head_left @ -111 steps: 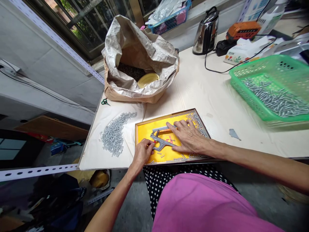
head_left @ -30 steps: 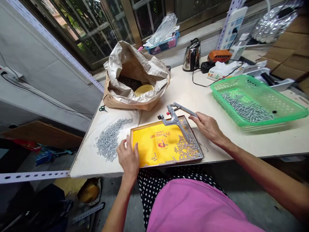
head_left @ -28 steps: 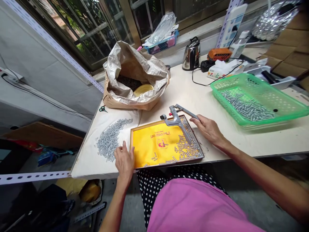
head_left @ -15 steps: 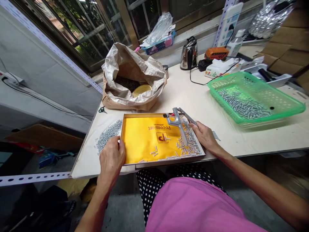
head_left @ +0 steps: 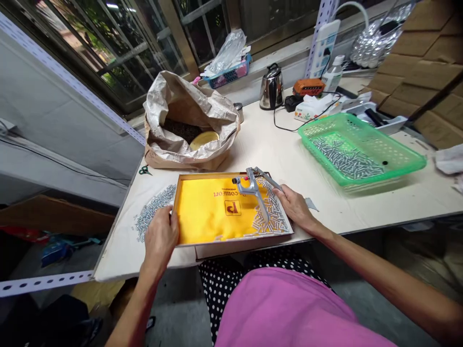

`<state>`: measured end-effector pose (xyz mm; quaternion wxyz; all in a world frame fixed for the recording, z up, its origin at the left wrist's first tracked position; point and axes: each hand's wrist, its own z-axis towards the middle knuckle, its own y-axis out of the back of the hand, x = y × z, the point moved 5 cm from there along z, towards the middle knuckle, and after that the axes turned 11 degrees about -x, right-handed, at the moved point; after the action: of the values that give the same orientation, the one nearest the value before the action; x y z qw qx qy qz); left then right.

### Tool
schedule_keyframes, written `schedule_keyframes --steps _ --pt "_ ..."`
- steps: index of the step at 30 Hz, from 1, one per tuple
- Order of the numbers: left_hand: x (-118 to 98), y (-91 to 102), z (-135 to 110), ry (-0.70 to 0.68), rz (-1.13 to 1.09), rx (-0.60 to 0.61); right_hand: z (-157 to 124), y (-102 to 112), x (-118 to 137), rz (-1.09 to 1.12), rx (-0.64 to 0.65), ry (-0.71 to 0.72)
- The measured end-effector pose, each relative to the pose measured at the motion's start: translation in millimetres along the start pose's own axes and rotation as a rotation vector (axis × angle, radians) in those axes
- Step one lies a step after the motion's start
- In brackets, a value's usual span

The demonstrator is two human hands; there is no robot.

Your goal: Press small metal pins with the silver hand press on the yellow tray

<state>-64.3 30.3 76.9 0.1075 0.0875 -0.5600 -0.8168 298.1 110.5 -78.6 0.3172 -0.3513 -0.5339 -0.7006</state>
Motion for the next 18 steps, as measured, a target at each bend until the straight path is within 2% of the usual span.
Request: schedule_keyframes --steps 3,6,8,10,12,15,17,18 --pt "7.5 -21.2 -0.5 0.018 -0.054 -0.011 -1.6 -2.0 0.8 -0.004 0.022 0.016" --pt "18.1 -64.8 -12.3 0.123 -0.057 0.164 -2.8 -5.0 1.6 -0.018 0.031 0.029" --pt "22.5 -85.4 -22.5 0.146 -0.123 0.172 -3.6 -7.4 2.6 -0.031 0.041 0.036" --pt "29.3 -97.2 -32.1 0.235 -0.22 0.169 -4.2 -8.9 3.5 -0.026 0.051 0.034" --pt "36.1 -104.3 -40.3 0.402 -0.396 0.228 -4.2 -9.3 3.6 0.001 0.056 0.02" --pt "36.7 -112.5 -52.9 0.749 -0.79 0.469 -0.4 -5.2 0.8 0.037 0.009 -0.01" --pt "32.5 -110.5 -60.1 0.94 -0.982 0.592 6.3 1.8 -3.7 0.027 -0.062 -0.025" --pt "31.9 -106.5 -62.5 1.004 -1.027 0.605 10.8 6.7 -6.6 0.011 -0.097 -0.029"
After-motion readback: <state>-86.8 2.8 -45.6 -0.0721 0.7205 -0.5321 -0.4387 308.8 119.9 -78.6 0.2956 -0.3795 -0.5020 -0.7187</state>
